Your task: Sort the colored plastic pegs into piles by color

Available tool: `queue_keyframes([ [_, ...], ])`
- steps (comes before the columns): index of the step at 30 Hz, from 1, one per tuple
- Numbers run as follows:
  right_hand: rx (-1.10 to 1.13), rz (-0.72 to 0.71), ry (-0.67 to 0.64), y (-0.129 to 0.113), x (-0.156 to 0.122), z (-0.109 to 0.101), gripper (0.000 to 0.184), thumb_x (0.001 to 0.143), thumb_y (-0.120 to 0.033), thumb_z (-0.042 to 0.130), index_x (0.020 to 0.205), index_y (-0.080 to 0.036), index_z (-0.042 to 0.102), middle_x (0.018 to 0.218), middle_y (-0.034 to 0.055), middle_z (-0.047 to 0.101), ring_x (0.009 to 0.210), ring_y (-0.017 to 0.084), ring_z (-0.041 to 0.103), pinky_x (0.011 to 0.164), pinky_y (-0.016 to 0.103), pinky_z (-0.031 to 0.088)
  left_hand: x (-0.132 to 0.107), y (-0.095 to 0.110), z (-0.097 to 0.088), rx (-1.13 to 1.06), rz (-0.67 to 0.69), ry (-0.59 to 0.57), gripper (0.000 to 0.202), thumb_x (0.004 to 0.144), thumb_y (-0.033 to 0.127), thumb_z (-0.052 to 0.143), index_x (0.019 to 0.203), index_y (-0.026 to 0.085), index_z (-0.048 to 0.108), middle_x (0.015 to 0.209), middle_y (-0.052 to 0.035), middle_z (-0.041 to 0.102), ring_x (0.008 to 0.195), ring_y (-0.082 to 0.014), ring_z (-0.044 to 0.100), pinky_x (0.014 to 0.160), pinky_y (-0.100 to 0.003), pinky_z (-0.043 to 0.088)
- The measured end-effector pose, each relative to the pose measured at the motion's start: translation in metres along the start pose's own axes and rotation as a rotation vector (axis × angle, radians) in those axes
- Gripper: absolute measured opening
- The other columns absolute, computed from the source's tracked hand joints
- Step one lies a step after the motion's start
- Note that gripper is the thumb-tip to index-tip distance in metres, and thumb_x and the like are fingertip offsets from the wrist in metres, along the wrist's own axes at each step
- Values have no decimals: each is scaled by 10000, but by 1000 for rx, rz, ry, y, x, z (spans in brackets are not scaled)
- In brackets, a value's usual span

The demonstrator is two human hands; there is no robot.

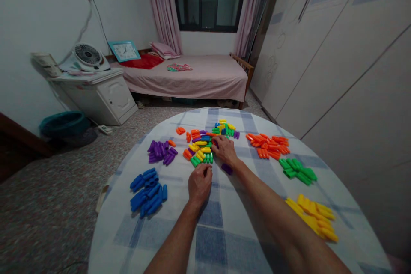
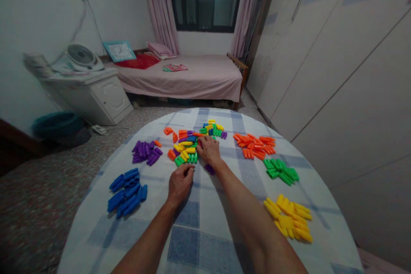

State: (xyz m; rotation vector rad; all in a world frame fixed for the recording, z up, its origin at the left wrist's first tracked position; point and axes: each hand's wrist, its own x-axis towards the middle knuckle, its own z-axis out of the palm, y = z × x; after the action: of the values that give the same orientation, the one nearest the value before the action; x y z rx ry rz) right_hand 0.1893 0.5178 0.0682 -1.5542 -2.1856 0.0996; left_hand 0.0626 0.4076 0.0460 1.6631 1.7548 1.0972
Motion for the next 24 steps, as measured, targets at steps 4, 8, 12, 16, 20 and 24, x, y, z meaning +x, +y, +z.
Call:
queue_keyframes([
  [4,-2,67,66,-2,-21,3,255,917,-288,478,1140,-231,588,1177,65,576,1098,208,484,931,346,334,-1,2,-1,7,-9,0,229,860,239,482,934,194,694,969,-41,693,890,-153,624,829,-255,437],
  [8,34,117,19,-6,-47,-3,259,930,-298,462,1157,-245,576,1230,56,548,1115,198,487,882,328,363,-1,1,-2,-19,2,1,236,855,242,480,943,192,693,980,-47,694,904,-159,623,847,-264,442],
  [12,17,168,16,-8,-73,-9,271,922,-314,479,1166,-238,569,1238,58,549,1116,210,494,912,359,357,0,0,-2,-80,2,12,239,845,245,481,921,180,698,962,-50,696,890,-159,624,845,-270,450],
  [16,-28,159,31,-11,-87,-16,351,891,-325,522,1226,-222,549,1274,90,536,1181,245,460,991,430,308,1,-3,0,-207,-24,108,241,836,270,485,907,171,694,891,-39,692,810,-138,627,798,-253,472],
  [20,-15,5,96,-32,-71,-21,388,874,-301,536,1254,-223,549,1345,99,486,1254,251,394,1017,416,292,5,-5,0,-302,-71,245,259,841,309,467,908,168,674,879,-40,689,831,-142,636,784,-243,493],
  [24,24,-104,21,-63,-41,-13,371,890,-307,517,1254,-249,558,1305,86,503,1189,239,441,966,393,343,10,-11,-3,-363,-49,396,265,836,317,465,941,162,653,956,-64,685,916,-153,627,879,-257,481],
])
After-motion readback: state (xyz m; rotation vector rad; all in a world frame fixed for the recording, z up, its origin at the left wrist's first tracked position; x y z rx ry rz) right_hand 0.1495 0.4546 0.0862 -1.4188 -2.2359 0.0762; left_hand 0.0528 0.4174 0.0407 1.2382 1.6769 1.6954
